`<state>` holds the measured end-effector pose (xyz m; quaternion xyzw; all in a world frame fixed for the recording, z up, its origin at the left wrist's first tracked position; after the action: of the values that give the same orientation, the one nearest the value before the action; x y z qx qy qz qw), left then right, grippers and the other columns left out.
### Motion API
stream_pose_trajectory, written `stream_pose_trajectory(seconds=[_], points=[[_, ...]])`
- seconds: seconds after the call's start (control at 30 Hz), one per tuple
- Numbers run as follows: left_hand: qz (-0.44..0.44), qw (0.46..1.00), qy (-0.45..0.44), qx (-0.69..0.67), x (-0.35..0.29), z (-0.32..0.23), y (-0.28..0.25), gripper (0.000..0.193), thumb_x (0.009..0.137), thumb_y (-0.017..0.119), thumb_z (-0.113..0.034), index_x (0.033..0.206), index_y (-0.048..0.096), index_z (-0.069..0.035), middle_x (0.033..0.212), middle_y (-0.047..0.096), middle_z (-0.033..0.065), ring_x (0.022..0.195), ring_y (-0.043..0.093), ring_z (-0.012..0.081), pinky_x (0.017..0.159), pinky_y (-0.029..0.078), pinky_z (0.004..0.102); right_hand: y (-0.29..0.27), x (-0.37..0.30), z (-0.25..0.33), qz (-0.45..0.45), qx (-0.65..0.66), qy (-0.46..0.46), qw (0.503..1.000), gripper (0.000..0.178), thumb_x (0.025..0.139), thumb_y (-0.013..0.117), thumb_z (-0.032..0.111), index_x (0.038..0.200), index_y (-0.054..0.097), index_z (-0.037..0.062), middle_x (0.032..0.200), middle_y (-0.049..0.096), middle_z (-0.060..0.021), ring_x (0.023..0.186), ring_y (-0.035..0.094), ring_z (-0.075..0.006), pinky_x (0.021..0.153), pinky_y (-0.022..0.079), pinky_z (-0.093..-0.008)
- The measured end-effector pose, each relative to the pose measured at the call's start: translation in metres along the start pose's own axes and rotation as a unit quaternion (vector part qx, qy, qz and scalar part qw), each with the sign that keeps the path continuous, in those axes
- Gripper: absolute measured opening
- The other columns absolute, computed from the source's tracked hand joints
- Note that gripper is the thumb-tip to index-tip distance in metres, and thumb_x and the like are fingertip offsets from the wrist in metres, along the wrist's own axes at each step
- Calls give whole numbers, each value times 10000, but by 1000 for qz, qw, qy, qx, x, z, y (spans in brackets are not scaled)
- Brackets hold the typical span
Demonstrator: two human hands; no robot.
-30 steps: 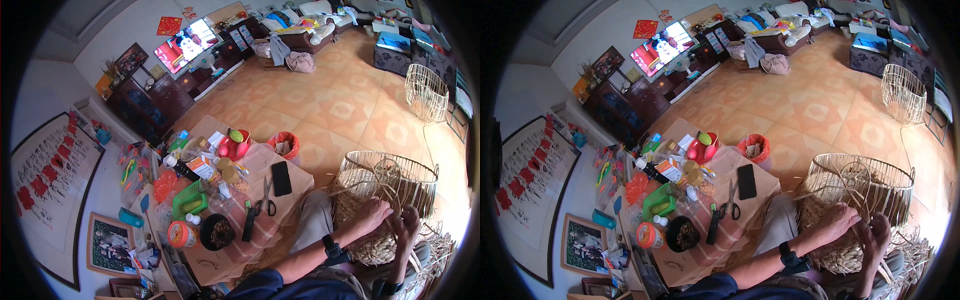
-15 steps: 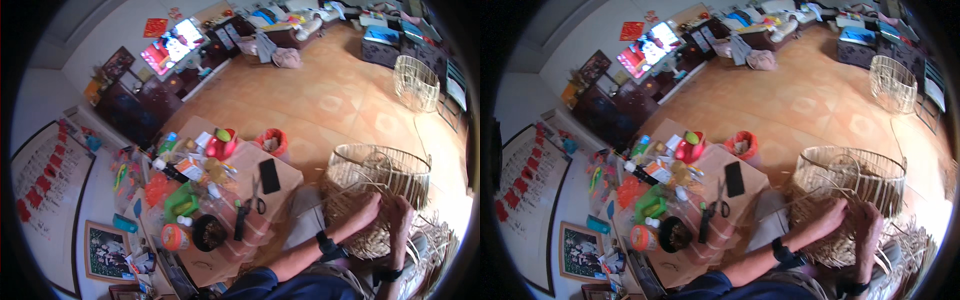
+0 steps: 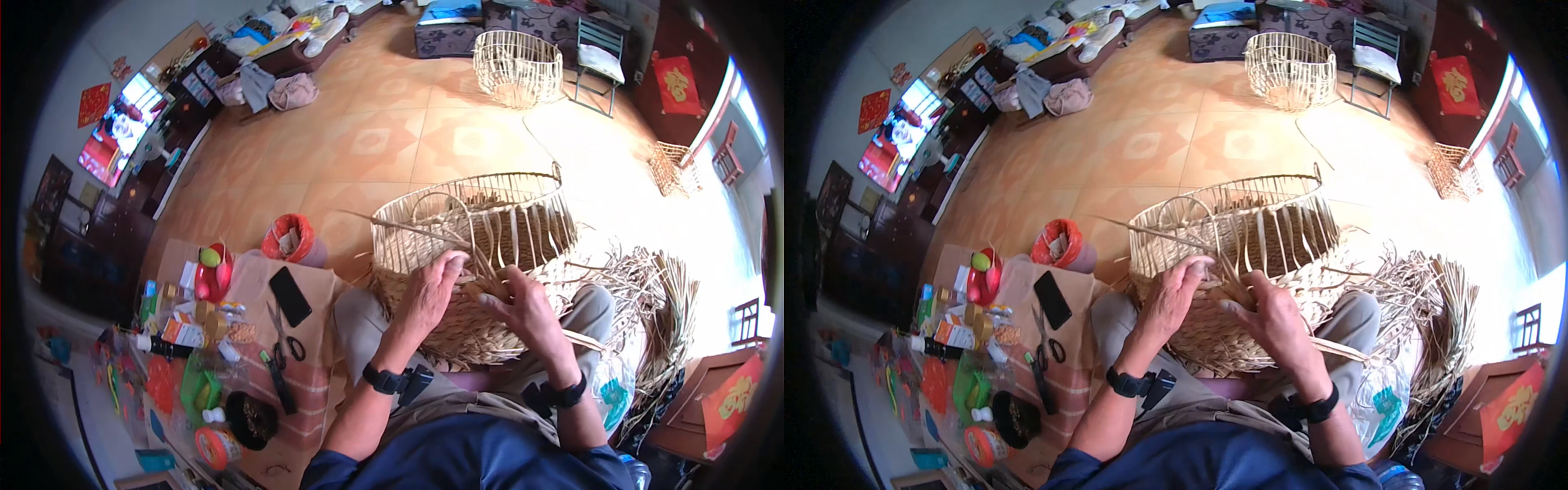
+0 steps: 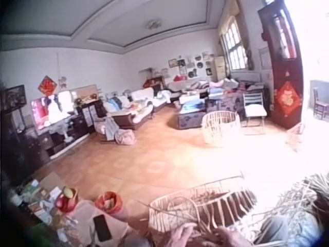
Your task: The recorder is weaving a large bamboo basket using strips of bamboo.
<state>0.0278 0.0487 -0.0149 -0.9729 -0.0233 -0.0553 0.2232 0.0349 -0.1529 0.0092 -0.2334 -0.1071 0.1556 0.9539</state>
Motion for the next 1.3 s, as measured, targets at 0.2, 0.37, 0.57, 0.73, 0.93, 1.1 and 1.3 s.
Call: stream_pose_trajectory(seconds=[0.2,0.37,0.57,0.73,0.93,1.1,1.3], points=[[-25,1000,5,7,-16,-7,3,317,1132,437,-277,1304,619,-83,1064,738,219,1016,731,382,838,548,446,-31,9,-41,-66,435,148,885,251,1094,580,304,1056,685,78,771,677,4,487,392,-9,475,306,-182],[4,1000,-8,-29,-12,3,14,299,1126,445,-227,1307,621,-67,1075,725,154,1019,706,287,906,527,388,-42,-23,-53,0,565,145,812,222,1058,639,263,1128,681,56,886,732,-10,543,462,-15,518,384,-198],[-78,997,9,25,-21,27,9,287,1095,502,-181,1299,649,-42,1219,700,135,1138,669,252,1019,503,369,-7,-38,-50,252,317,83,911,301,1016,720,336,1040,709,35,792,588,57,690,476,-32,598,384,-261],[-112,989,51,77,-19,19,26,321,1108,452,-208,1300,636,-28,1176,697,162,1096,664,295,973,500,386,-62,-77,-92,161,529,39,832,536,1009,664,497,929,692,-32,875,667,-86,593,449,-34,524,361,-221],[-180,956,105,208,-21,37,33,342,1121,388,-188,1306,621,-18,1130,692,215,1002,686,369,903,530,434,-131,-142,-180,-77,590,7,804,608,1037,545,612,921,713,39,956,719,-125,620,518,-116,598,421,-229],[-172,956,99,215,-22,36,30,349,1128,386,-211,1300,617,-14,1154,693,215,1030,682,366,919,524,431,-176,-236,-333,-346,214,319,856,421,1064,597,417,950,729,34,784,721,-33,562,541,-71,521,407,-230],[-185,953,90,221,-23,40,26,399,1141,376,-285,1274,614,6,1179,697,192,1067,664,339,960,496,423,-83,-326,-456,-257,182,534,785,266,932,697,228,1065,709,-3,882,727,-71,650,647,-134,540,501,-294]])
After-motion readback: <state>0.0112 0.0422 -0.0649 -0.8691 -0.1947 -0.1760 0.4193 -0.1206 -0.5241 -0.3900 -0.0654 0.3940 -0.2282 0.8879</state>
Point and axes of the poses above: each hand's wrist, its own x-axis towards the middle knuckle, its own y-axis out of the palm, z = x × y, the point moved 1 cm from there along x, towards the middle knuckle
